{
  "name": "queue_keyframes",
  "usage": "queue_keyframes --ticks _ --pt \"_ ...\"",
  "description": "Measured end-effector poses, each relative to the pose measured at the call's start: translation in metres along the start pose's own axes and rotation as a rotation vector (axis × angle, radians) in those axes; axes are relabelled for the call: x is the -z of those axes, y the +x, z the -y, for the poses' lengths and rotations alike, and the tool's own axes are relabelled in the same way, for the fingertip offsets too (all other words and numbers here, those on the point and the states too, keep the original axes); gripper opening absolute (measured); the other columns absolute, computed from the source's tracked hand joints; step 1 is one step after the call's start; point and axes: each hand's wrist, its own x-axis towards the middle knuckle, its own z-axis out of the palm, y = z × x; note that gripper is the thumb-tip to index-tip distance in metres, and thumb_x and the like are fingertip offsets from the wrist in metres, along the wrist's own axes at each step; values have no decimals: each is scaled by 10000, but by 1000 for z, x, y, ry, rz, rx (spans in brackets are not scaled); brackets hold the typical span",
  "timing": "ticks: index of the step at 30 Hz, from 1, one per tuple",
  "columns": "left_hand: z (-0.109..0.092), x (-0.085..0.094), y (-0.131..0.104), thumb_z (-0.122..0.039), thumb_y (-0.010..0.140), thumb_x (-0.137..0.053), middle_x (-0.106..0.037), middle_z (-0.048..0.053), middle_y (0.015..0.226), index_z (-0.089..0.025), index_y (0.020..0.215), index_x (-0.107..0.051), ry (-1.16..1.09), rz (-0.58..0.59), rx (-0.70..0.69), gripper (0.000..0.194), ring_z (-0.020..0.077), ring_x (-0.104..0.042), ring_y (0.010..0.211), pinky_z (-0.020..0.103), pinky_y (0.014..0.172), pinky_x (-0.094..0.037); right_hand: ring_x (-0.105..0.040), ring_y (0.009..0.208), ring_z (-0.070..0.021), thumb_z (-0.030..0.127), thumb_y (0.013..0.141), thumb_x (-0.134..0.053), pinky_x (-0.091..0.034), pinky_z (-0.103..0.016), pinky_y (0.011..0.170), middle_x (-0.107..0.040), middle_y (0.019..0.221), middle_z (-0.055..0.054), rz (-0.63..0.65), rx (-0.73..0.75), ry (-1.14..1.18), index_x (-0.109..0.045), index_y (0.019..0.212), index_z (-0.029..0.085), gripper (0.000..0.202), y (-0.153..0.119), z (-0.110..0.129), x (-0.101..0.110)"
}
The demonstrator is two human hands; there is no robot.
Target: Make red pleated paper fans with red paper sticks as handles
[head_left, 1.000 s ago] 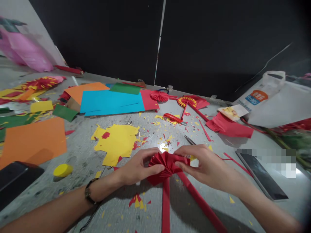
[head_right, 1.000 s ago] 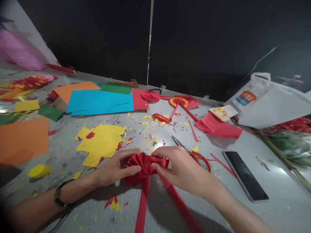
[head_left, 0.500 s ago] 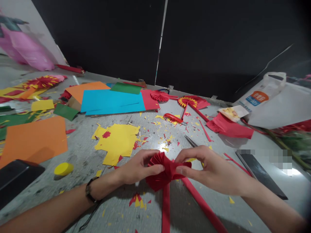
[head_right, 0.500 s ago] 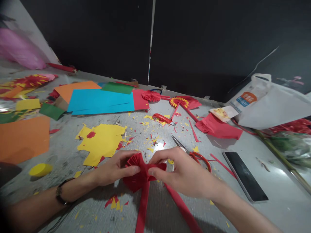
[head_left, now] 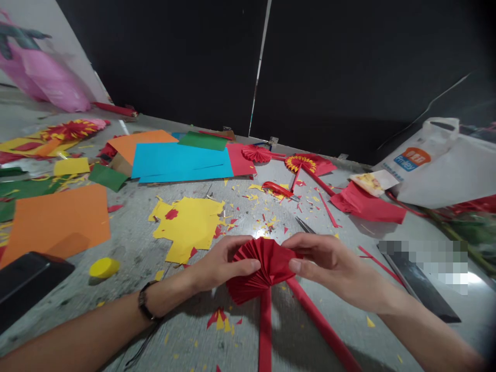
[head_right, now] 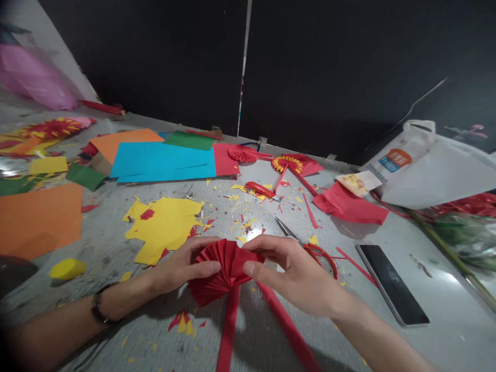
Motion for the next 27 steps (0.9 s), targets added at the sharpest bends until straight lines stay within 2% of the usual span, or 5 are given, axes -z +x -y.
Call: queue_keyframes --ticks 9,14,19,24,27 --pt "7 -6 -5 -620 900 -738 -625 17 867 -179 977 -718 173 123 -8 448 184 -536 795 289 736 -469 -700 872 -158 291 926 -717 -582 -324 851 -760 938 -20 -26 -44 11 -717 966 209 91 11 3 -23" --pt "7 -7 -4 -635 904 -730 -660 33 910 -184 1032 -738 128 105 -7 468 187 -541 816 295 743 -493 -637 750 -142 357 952 -695 -523 -275 685 -705 827 3 -27 -84 83 -705 1038 209 172 16 3 -28" --pt "1 -8 -3 -601 869 -765 -531 -13 776 -185 819 -641 91 -19 -37 437 145 -457 721 261 678 -445 -631 821 -141 409 955 -738 -526 -253 695 -701 936 -17 -57 -78 169 -712 1102 222 240 9 -5 -16" --pt "0 -8 -4 -551 900 -728 -536 -13 784 -177 819 -620 133 -1 -46 398 145 -474 730 259 684 -435 -694 1006 -188 295 903 -764 -575 -324 864 -719 1143 -58 -106 -28 40 -706 1115 232 228 3 -7 -17" --pt "1 -9 -6 -545 912 -718 -581 -3 802 -176 869 -660 223 13 -60 376 159 -508 758 269 719 -463 -687 961 -183 245 919 -702 -558 -343 884 -733 1050 -34 -174 17 -98 -695 1061 239 142 4 -4 -27"
